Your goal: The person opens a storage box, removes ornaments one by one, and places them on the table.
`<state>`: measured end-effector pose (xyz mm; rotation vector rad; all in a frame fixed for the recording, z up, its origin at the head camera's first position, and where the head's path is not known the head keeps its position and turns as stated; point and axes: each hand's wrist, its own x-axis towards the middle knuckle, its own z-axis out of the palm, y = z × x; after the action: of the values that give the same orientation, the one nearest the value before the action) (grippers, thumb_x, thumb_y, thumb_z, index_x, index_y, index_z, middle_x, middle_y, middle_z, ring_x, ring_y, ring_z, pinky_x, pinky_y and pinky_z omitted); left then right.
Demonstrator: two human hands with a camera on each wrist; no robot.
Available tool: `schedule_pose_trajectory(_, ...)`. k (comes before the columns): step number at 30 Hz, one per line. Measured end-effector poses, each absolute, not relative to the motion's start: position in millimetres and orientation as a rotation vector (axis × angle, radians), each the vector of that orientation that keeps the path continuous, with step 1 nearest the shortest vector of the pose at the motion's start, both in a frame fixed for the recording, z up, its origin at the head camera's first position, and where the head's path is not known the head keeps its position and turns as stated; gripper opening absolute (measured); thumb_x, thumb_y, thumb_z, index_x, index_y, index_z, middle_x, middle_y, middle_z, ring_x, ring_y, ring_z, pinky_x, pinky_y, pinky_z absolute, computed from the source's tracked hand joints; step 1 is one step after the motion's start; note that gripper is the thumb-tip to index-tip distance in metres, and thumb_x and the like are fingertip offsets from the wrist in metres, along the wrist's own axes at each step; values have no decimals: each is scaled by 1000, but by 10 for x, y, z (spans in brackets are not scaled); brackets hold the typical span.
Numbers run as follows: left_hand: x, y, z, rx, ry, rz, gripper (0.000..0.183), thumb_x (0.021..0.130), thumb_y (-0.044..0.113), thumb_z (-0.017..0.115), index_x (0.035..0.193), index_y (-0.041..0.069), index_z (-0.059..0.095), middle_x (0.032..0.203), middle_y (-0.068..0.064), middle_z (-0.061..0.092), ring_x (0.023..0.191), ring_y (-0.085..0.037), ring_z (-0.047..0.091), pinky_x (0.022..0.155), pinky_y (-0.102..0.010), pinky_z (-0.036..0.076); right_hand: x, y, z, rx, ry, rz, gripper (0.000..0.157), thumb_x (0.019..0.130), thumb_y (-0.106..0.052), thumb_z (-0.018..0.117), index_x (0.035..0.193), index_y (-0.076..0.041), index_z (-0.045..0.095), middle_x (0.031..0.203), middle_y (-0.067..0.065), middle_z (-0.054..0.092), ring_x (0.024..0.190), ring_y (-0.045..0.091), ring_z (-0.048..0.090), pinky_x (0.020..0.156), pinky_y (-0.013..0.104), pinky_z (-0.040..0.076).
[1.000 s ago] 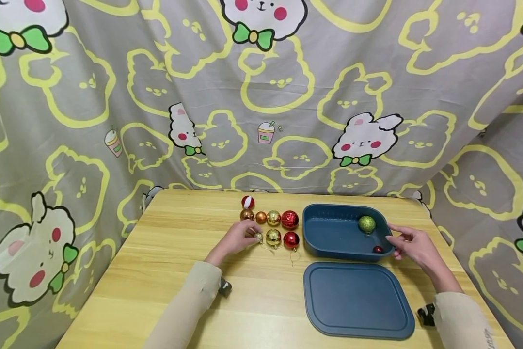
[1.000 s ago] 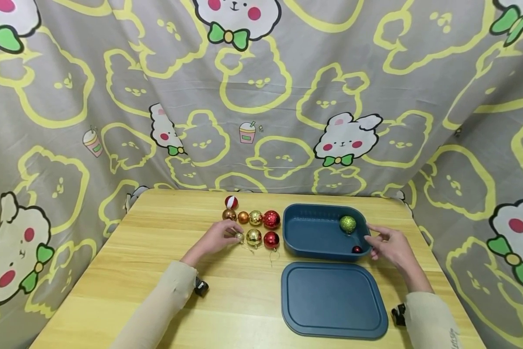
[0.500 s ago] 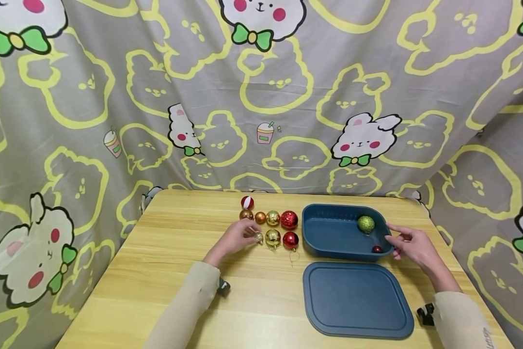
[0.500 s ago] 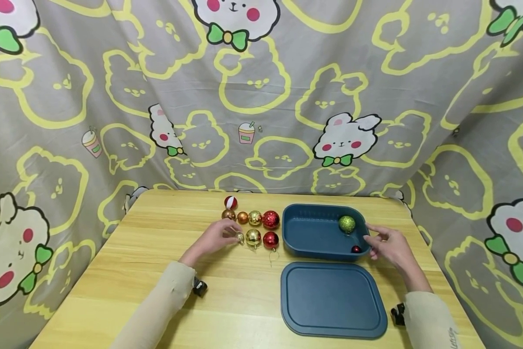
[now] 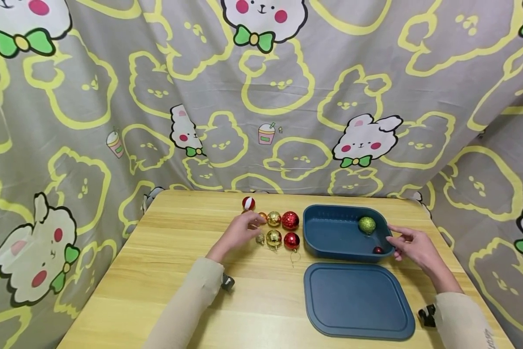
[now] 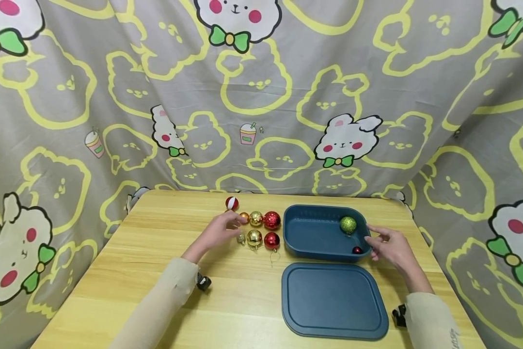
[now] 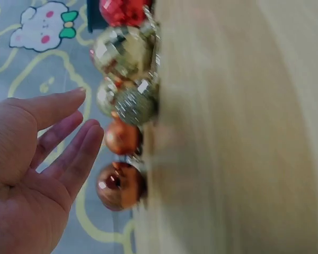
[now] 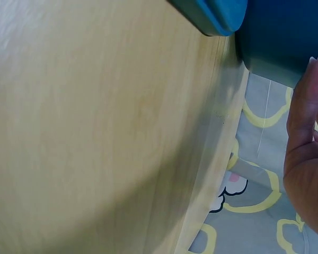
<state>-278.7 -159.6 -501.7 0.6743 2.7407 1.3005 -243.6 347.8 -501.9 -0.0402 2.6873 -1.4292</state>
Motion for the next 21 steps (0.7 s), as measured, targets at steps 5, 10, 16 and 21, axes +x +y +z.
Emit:
schedule_pose_trajectory(5, -2797, -1374, -4880, 750, 2696, 1344, 32, 95, 3, 73, 127, -1, 68, 125, -19, 68, 113, -37, 68, 101, -49, 56, -2430, 3479, -5018, -36, 2683, -1437, 58, 104, -22, 65, 153, 4, 45, 76, 9, 67, 60, 17, 68, 60, 34, 63)
schedule_pose_trajectory(10, -2850, -1069, -4763, 870, 2694, 1307, 33, 98, 7, 72, 130, 3, 68, 126, -15, 68, 112, -31, 69, 98, -44, 58, -2427, 3478, -5010, -37, 2685, -1429, 58, 105, -22, 64, 153, 4, 45, 77, 9, 67, 61, 17, 68, 60, 34, 63)
schedule_pose_trajectory(16, -2881, -661, -4667, 974, 2678, 1253, 33, 100, 11, 70, 133, 10, 67, 131, -9, 67, 112, -25, 69, 95, -32, 58, -2433, 3474, -5009, -42, 2682, -1430, 59, 105, -24, 64, 154, 3, 45, 77, 10, 68, 61, 17, 68, 60, 35, 63)
schedule_pose_trajectory(21, -2861, -339, -4610, 986, 2650, 1202, 36, 102, 15, 68, 138, 17, 64, 135, -4, 65, 116, -19, 67, 97, -24, 56, -2431, 3485, -5040, -36, 2674, -1432, 60, 105, -25, 65, 154, 2, 44, 78, 10, 67, 61, 17, 68, 60, 35, 63)
